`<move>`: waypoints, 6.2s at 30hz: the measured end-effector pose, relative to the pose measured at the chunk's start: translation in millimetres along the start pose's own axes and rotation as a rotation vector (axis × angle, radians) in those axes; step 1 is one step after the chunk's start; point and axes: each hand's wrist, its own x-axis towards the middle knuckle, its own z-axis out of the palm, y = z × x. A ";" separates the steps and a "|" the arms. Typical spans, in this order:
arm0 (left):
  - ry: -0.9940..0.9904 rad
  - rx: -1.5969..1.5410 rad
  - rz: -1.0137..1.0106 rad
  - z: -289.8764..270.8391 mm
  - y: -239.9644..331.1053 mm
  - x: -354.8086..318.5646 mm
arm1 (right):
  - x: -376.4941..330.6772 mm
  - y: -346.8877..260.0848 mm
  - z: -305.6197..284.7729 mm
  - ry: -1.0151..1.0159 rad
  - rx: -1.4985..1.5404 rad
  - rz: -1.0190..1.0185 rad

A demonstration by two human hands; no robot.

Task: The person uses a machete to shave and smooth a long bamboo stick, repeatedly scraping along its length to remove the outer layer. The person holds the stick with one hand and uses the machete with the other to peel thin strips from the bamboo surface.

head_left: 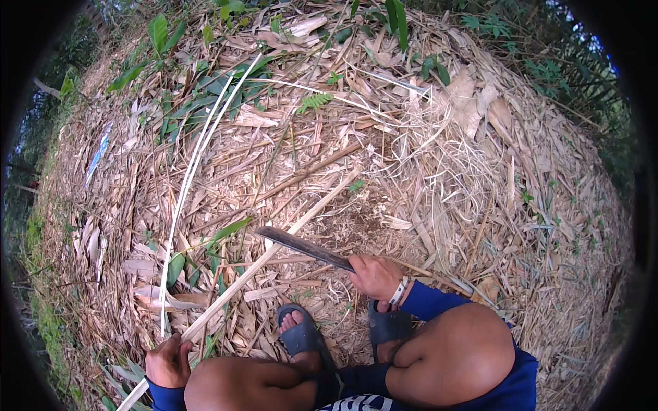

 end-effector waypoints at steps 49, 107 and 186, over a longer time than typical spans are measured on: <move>0.051 0.083 0.213 13.4 6.5 1.2 | 33.0 110.5 -46.2 -0.135 -0.015 0.437; 0.063 0.238 0.147 51.0 -15.4 0.9 | 18.9 10.4 -67.1 0.152 0.239 -0.298; 0.105 0.193 0.441 86.6 -44.7 -6.1 | 50.9 111.7 -45.9 -0.198 -0.177 0.423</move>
